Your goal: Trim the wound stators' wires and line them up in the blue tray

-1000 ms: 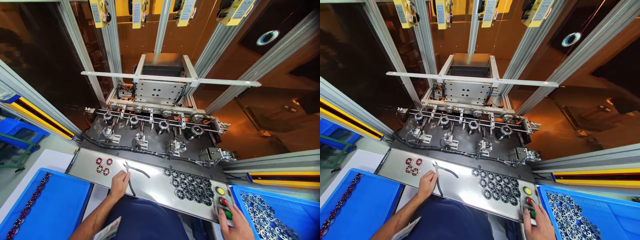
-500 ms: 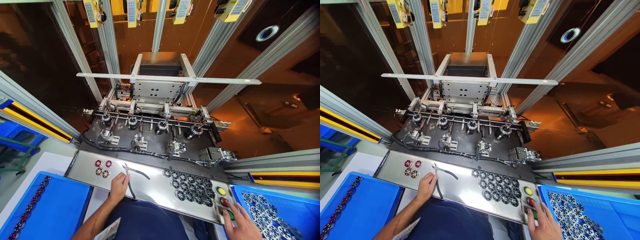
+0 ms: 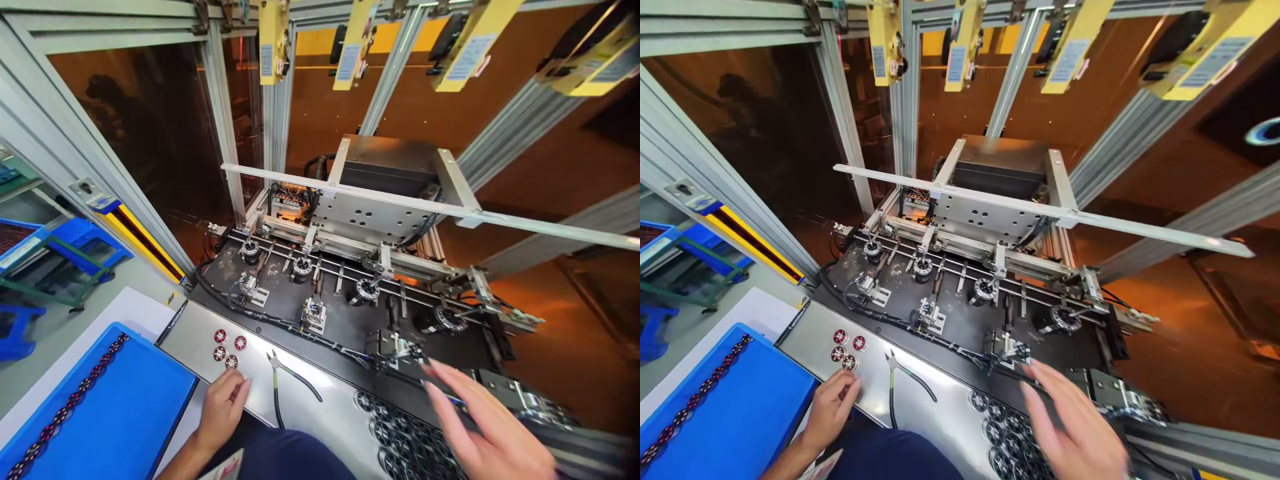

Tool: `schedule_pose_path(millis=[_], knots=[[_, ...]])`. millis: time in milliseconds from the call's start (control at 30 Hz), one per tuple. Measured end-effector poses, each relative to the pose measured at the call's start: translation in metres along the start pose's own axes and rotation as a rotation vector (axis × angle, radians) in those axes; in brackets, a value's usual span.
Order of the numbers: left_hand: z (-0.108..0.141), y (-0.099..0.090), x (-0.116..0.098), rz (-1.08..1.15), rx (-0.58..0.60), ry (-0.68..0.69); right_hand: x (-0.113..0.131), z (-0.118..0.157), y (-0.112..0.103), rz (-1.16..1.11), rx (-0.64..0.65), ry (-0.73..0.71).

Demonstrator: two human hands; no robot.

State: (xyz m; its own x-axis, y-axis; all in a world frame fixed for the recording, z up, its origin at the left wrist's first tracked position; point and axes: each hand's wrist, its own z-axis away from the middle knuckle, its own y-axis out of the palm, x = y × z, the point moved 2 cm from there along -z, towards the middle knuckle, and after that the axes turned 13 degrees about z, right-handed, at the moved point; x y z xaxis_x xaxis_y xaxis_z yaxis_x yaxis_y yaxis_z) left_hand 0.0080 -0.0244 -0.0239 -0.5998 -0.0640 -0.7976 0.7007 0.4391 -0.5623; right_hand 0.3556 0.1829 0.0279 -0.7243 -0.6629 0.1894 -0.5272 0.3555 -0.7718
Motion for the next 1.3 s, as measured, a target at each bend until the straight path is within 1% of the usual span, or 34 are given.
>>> schedule_pose_path(millis=[33,67,100,133,200,267,333,367,433,500,567,667,733,833,933,1000,1033,1067,1133,1200,1300], knots=[[-0.003,-0.014,-0.001,-0.007,-0.037,0.003,0.025,-0.041,0.013,-0.08,0.007,-0.14],[-0.006,-0.028,-0.001,-0.013,-0.074,0.007,0.049,-0.08,0.03,-0.152,0.04,-0.258],[-0.009,-0.042,-0.001,-0.02,-0.11,0.011,0.071,-0.116,0.051,-0.193,0.11,-0.364],[-0.011,-0.054,0.001,-0.025,-0.148,0.014,0.093,-0.148,0.077,-0.204,0.223,-0.461],[-0.015,-0.075,0.006,-0.045,-0.235,0.008,0.129,-0.199,0.133,-0.204,0.341,-0.558],[-0.015,-0.09,0.012,-0.084,-0.327,-0.019,0.159,-0.233,0.189,-0.188,0.437,-0.639],[-0.013,-0.1,0.019,-0.127,-0.4,-0.05,0.182,-0.252,0.235,-0.157,0.515,-0.691],[-0.012,-0.103,0.022,-0.144,-0.422,-0.06,0.191,-0.257,0.253,-0.144,0.549,-0.706],[-0.013,-0.107,0.027,-0.171,-0.436,-0.056,0.203,-0.261,0.278,-0.126,0.605,-0.711],[-0.017,-0.109,0.032,-0.194,-0.421,-0.032,0.207,-0.26,0.289,-0.12,0.649,-0.681],[-0.026,-0.111,0.035,-0.203,-0.388,-0.002,0.204,-0.256,0.292,-0.12,0.685,-0.62],[-0.054,-0.111,0.038,-0.201,-0.322,0.068,0.194,-0.25,0.293,-0.122,0.725,-0.462],[-0.086,-0.108,0.04,-0.205,-0.267,0.116,0.187,-0.249,0.297,-0.118,0.752,-0.317],[-0.147,-0.097,0.046,-0.222,-0.183,0.143,0.182,-0.257,0.314,-0.116,0.847,-0.086],[-0.21,-0.077,0.055,-0.277,-0.059,0.171,0.182,-0.272,0.334,-0.137,0.966,0.12],[-0.242,-0.061,0.061,-0.322,0.043,0.186,0.181,-0.281,0.344,-0.159,1.003,0.24],[-0.254,-0.053,0.065,-0.346,0.09,0.189,0.179,-0.285,0.347,-0.173,1.005,0.294],[-0.264,-0.046,0.068,-0.368,0.133,0.19,0.177,-0.287,0.348,-0.19,1.0,0.343],[-0.275,-0.034,0.073,-0.409,0.203,0.188,0.174,-0.29,0.348,-0.241,0.971,0.417],[-0.279,-0.027,0.077,-0.443,0.253,0.184,0.173,-0.289,0.347,-0.319,0.939,0.46],[-0.28,-0.022,0.08,-0.483,0.295,0.168,0.178,-0.284,0.347,-0.473,0.91,0.485]])
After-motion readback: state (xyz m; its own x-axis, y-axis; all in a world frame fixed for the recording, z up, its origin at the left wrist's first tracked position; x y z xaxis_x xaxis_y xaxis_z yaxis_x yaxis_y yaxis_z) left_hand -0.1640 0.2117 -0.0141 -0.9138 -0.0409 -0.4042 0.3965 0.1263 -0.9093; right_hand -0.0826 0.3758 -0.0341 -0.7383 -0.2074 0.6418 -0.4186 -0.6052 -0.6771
